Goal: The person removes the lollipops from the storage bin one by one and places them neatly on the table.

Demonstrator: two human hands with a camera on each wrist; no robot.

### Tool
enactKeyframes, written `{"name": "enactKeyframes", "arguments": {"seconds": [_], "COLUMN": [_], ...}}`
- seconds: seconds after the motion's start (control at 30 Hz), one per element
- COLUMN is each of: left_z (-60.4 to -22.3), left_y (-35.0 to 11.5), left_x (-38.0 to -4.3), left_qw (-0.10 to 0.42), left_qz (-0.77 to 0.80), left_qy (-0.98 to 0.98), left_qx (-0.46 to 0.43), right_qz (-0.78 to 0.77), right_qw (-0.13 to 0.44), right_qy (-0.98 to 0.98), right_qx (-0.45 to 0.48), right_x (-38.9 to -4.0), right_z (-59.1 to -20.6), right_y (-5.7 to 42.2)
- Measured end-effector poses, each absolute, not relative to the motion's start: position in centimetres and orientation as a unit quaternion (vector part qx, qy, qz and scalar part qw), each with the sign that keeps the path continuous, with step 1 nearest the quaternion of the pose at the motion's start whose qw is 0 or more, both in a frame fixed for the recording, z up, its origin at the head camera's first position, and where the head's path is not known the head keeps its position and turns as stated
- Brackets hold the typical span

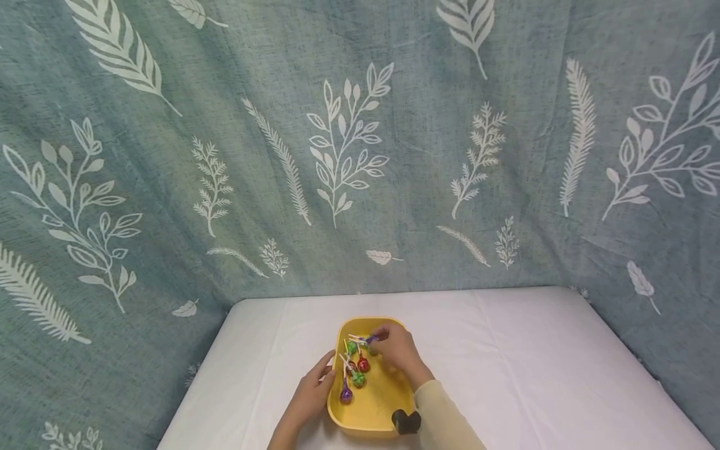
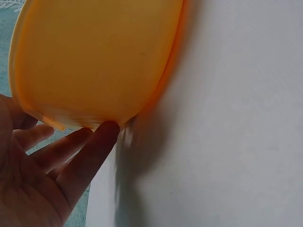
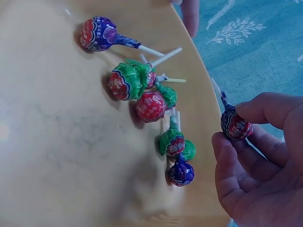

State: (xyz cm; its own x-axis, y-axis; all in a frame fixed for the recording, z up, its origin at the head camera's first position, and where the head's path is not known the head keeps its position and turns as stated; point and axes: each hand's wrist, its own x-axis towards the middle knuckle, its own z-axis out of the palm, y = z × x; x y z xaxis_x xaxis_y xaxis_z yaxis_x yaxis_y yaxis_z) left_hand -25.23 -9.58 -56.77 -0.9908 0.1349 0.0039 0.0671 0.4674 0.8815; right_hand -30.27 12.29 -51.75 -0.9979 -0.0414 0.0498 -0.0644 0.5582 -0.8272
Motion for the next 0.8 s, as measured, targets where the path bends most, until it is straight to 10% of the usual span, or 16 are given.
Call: {"name": "enactKeyframes", "arguments": {"seconds": [0.8], "left_z": [-57.0], "left_y": [-9.6], "left_x": [-25.2], "left_qw": [0.034], "left_qz": [0.519], "left_qy": [0.852], "left_qx": [0.058], "right_qz": [0.547], "right_qw": [0.036], "right_qy": [-0.837], "right_qx": [0.003], "right_x": [-29.4], "right_z": [-50.4], "right_y": [14.0]}}
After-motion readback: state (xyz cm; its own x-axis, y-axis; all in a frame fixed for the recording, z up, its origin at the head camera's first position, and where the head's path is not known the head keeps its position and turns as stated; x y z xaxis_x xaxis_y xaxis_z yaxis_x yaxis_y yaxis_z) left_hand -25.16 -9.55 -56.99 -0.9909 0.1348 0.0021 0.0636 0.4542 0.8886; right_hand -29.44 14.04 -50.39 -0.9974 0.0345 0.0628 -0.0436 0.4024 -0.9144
